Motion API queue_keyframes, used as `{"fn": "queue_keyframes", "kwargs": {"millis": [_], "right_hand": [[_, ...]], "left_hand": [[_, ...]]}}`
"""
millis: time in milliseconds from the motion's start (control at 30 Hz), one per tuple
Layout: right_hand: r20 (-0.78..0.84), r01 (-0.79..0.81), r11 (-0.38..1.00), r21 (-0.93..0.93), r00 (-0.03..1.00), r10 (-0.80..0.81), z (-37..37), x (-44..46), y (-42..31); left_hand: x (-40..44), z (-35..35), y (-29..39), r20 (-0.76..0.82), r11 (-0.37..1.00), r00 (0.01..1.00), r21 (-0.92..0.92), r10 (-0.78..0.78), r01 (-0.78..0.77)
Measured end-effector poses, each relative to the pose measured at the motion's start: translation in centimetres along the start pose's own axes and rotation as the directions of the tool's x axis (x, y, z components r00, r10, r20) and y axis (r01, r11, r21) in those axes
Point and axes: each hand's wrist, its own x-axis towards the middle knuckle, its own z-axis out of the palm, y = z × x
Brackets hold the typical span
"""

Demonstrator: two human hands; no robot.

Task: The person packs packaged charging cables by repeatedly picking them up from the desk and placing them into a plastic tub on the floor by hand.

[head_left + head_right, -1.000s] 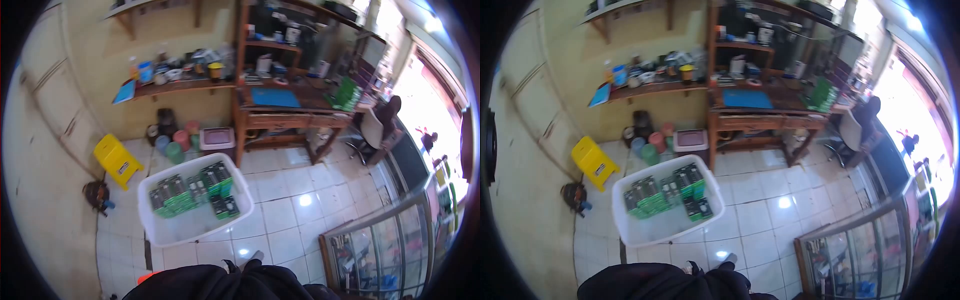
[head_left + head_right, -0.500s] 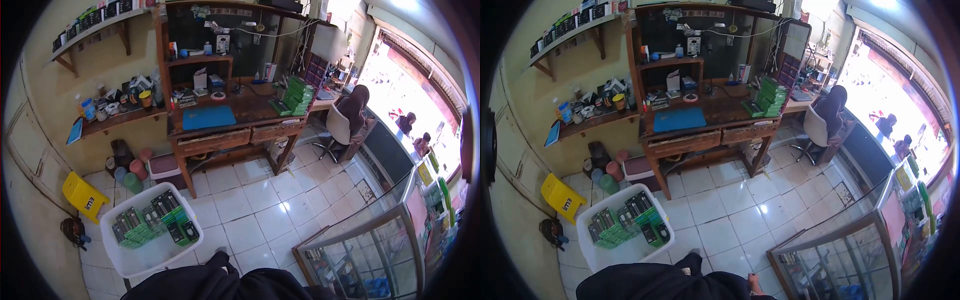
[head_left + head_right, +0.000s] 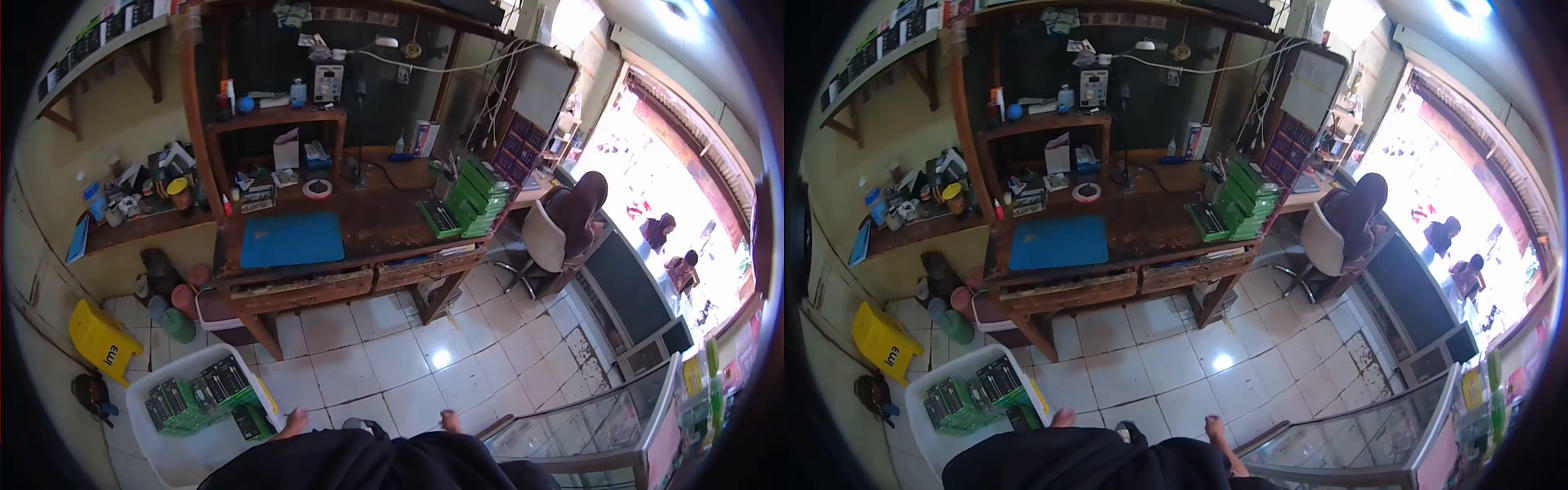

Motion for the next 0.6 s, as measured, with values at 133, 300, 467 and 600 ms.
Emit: {"fn": "queue_keyframes", "kwargs": {"millis": [133,300,467,600], "right_hand": [[-0.112,0.394,0.919,0.004,0.913,-0.392,0.2,9.8,-6.6],[-0.089,0.707,0.697,-0.119,0.692,-0.717,-3.4,15.4,-24.6],[-0.107,0.866,0.491,-0.092,0.482,-0.87,-7.7,19.2,-37.9],[-0.082,0.936,0.271,-0.224,0.259,-0.962,-9.5,22.0,-45.0]], "left_hand": [[15.0,-5.6,16.1,0.214,0.648,0.96,-0.709,-0.179,0.279],[28.2,-8.8,30.4,0.058,0.579,0.997,-0.815,0.054,0.016],[39.5,-11.3,40.1,-0.177,0.582,0.983,-0.794,0.052,-0.174],[46.6,-12.1,44.9,-0.352,0.666,0.936,-0.691,0.031,-0.281]]}}
